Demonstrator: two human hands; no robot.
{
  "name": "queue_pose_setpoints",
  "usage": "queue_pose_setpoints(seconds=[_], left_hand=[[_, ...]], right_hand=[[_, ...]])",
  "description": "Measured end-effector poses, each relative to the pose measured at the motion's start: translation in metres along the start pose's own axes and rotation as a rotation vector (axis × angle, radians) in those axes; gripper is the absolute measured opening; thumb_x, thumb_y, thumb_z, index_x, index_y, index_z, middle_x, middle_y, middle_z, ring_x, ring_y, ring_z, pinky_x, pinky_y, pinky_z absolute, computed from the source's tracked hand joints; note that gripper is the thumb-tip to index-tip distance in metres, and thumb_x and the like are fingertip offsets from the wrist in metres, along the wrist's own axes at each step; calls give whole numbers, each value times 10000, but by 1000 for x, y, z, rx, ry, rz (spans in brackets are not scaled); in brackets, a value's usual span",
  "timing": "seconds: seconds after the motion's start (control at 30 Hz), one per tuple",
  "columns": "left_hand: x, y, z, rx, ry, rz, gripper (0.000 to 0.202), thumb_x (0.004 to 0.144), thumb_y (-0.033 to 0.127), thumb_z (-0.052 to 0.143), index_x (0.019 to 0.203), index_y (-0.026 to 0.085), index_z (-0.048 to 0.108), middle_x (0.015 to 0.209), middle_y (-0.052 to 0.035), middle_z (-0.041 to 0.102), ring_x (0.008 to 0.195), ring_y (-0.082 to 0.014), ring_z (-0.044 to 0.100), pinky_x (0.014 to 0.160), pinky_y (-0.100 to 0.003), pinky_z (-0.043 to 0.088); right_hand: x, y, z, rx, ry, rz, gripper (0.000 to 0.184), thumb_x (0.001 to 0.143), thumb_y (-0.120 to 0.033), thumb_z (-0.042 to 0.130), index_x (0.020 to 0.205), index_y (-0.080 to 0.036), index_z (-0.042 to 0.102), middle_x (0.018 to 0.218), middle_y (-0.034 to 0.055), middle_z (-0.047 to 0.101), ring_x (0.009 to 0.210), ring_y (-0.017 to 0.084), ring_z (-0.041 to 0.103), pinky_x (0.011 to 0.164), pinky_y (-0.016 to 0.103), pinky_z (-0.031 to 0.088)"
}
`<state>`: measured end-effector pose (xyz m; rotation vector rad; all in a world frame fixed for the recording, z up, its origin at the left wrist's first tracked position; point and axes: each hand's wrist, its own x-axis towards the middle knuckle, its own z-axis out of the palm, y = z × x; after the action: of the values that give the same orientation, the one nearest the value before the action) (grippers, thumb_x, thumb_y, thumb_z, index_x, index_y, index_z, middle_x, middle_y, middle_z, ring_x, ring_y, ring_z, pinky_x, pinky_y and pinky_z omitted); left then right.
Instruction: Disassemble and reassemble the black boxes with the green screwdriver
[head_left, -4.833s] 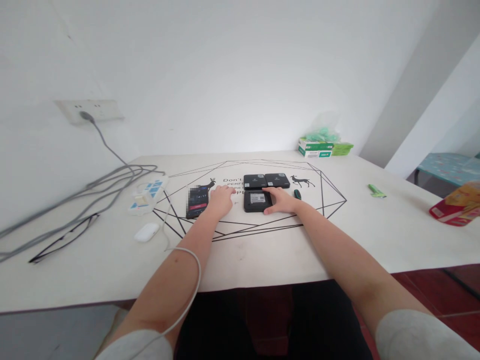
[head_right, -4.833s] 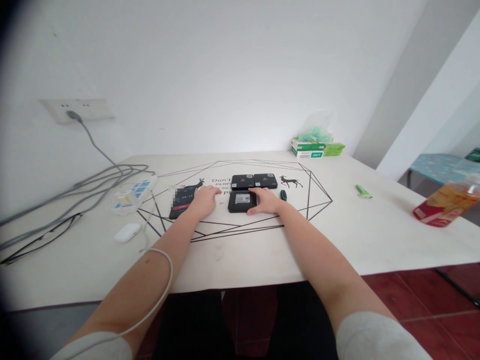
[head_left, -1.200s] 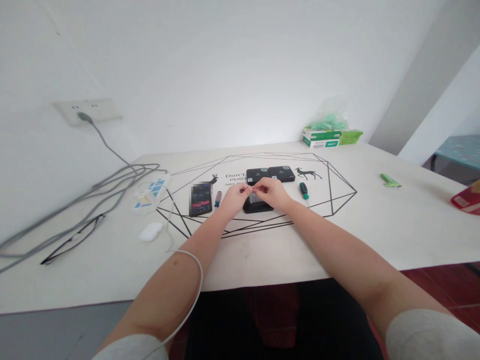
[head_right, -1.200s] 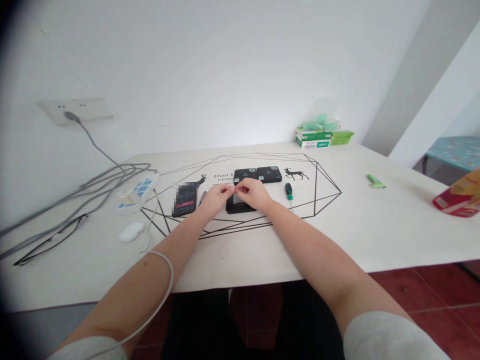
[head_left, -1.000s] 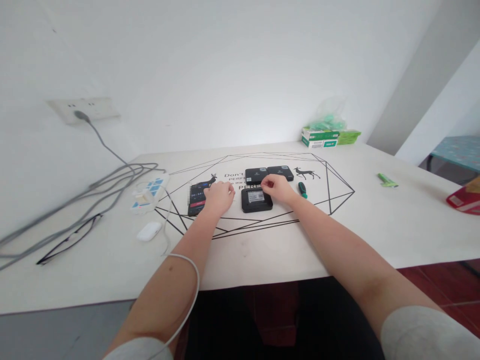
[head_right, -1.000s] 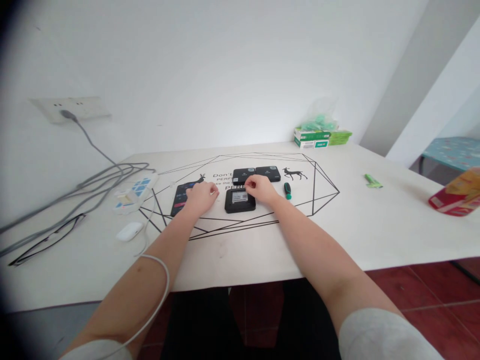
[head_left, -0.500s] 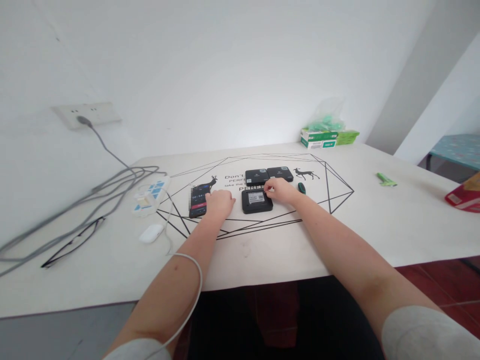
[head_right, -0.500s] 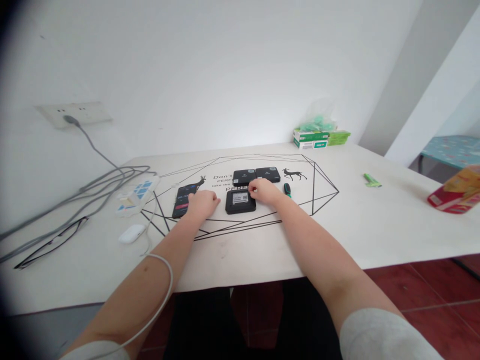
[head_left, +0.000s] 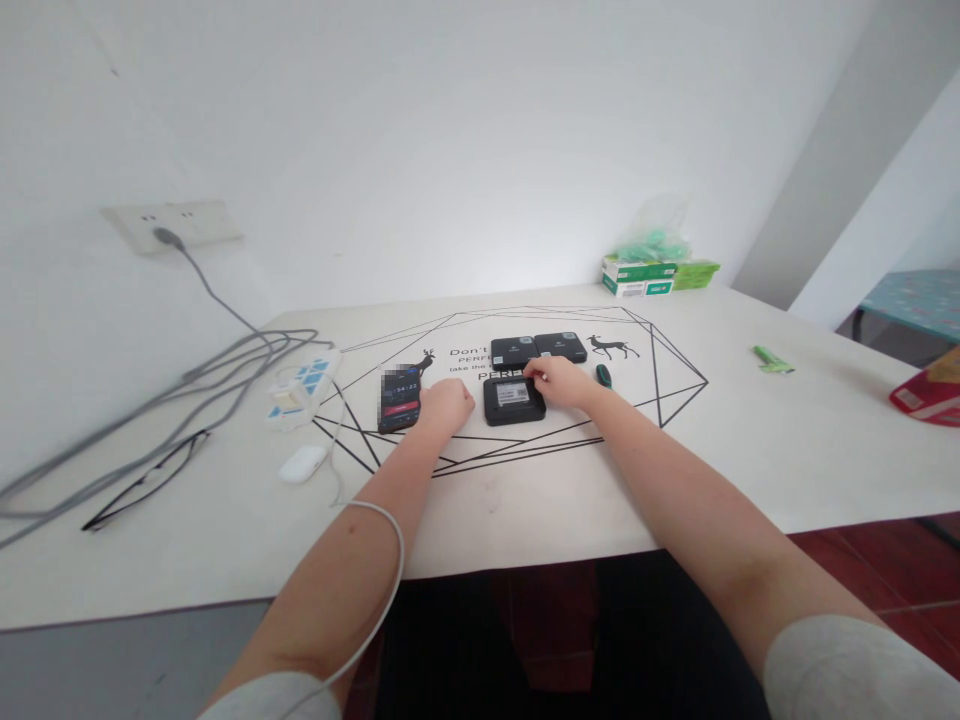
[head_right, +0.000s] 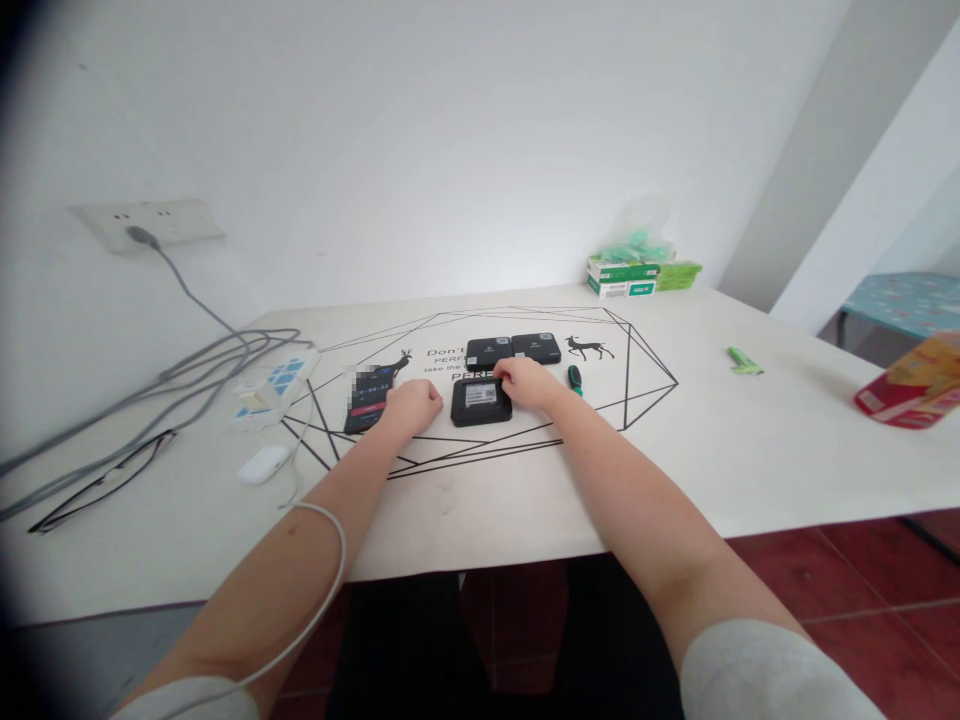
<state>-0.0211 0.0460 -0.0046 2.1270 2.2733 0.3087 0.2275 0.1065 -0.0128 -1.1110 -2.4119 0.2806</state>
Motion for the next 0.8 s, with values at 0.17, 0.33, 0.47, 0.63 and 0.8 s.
queue_pose_setpoints(seconds=[0.17, 0.33, 0.47, 0.63, 0.8], left_hand=[[-4, 3, -15, -180, -16, 142, 228, 890, 269, 575, 961, 197, 780, 923, -41, 782, 863, -208, 720, 762, -271, 531], [-12, 8, -20, -313, -67, 283, 197, 802, 304, 661, 920, 233, 802, 839, 0, 764, 823, -209, 699, 782, -297, 529], [-15, 11, -17, -320, -66, 284, 184, 772, 304, 680, 896, 247, 804, 844, 2, 770, 849, -223, 697, 805, -312, 524], [-14, 11, -18, -293, -84, 327, 126, 784, 263, 677, 821, 235, 794, 809, 9, 760, 783, -200, 689, 748, -289, 503], [-9, 4, -18, -399, -76, 399, 160, 798, 258, 652, 841, 236, 805, 848, -2, 773, 794, -203, 682, 777, -296, 532]], right_hand=[[-1, -1, 1, 16, 7, -11, 289, 858, -90, 561, 1034, -188, 768, 1102, 86, 779, 998, 242, 705, 940, 346, 524], [-1, -4, 1, 14, 3, -28, 252, 857, -105, 572, 1001, -175, 766, 1065, 94, 769, 978, 241, 693, 929, 351, 523], [0, -5, 1, 15, 0, -42, 245, 861, -105, 567, 990, -164, 767, 1051, 108, 757, 973, 239, 685, 933, 352, 526], [0, -6, 1, 27, -1, -50, 249, 865, -97, 565, 990, -155, 772, 1056, 116, 749, 979, 238, 682, 958, 352, 523], [-1, -6, 3, 37, -1, -38, 278, 863, -77, 562, 1051, -155, 752, 1089, 112, 745, 1004, 230, 675, 983, 350, 514]])
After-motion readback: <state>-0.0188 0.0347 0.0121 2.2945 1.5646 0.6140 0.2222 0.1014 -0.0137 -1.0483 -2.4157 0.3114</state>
